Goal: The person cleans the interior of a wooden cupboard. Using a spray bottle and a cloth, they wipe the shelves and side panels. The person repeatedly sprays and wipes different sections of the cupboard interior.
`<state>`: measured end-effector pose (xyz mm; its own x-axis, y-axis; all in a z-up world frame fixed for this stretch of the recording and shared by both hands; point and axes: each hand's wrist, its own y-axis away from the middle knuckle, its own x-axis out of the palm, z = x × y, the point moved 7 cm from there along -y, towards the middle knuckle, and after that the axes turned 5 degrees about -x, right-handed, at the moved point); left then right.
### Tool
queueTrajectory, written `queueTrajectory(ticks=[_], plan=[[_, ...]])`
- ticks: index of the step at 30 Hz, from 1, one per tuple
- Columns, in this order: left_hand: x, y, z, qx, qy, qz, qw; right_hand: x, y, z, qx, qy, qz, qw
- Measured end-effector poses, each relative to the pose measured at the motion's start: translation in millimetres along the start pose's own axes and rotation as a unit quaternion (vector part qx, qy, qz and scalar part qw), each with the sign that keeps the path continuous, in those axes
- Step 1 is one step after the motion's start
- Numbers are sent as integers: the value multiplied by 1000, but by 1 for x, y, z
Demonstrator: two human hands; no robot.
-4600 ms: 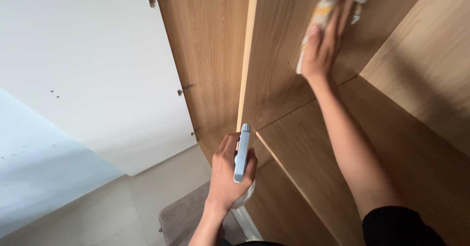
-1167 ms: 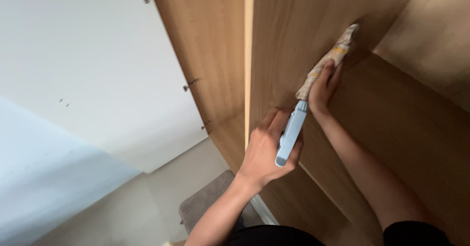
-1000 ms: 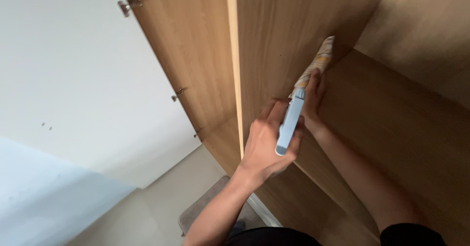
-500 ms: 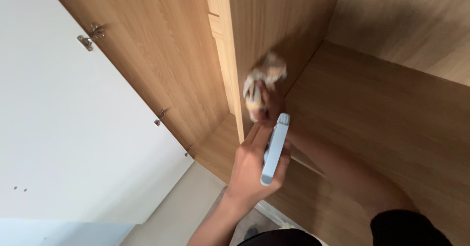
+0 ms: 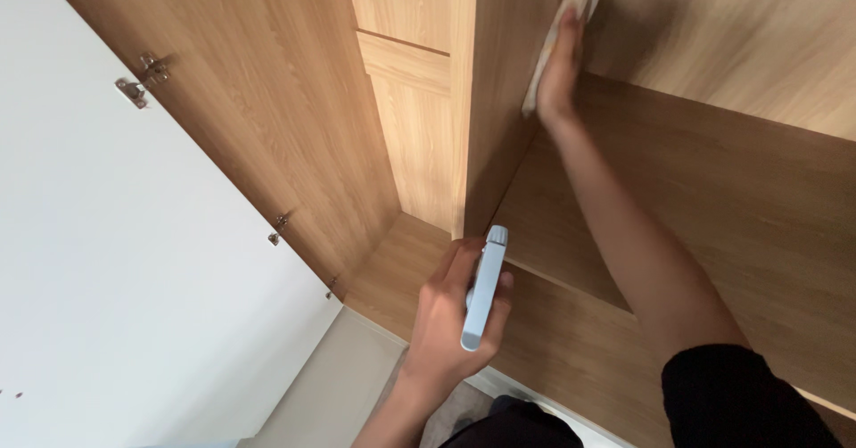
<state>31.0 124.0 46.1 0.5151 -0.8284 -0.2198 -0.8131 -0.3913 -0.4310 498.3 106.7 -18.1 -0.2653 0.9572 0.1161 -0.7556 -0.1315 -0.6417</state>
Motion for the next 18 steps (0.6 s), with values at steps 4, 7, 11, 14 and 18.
queueTrajectory(ticks=[4, 7, 11, 14, 18], plan=[[4, 0, 5, 7, 6, 7, 1000, -2, 84, -32, 54, -21, -25, 998], [10, -2, 13, -7, 9, 28, 1000, 12, 159, 8, 41, 67, 29, 996], [18, -7, 19, 34, 22, 25, 999, 34, 159, 114, -201, 148, 85, 965], [23, -10, 25, 46, 11, 29, 998, 46, 118, 156, -266, 128, 76, 952], [22, -13, 33, 22, 24, 35, 999, 56, 28, 158, -202, 18, 79, 976]])
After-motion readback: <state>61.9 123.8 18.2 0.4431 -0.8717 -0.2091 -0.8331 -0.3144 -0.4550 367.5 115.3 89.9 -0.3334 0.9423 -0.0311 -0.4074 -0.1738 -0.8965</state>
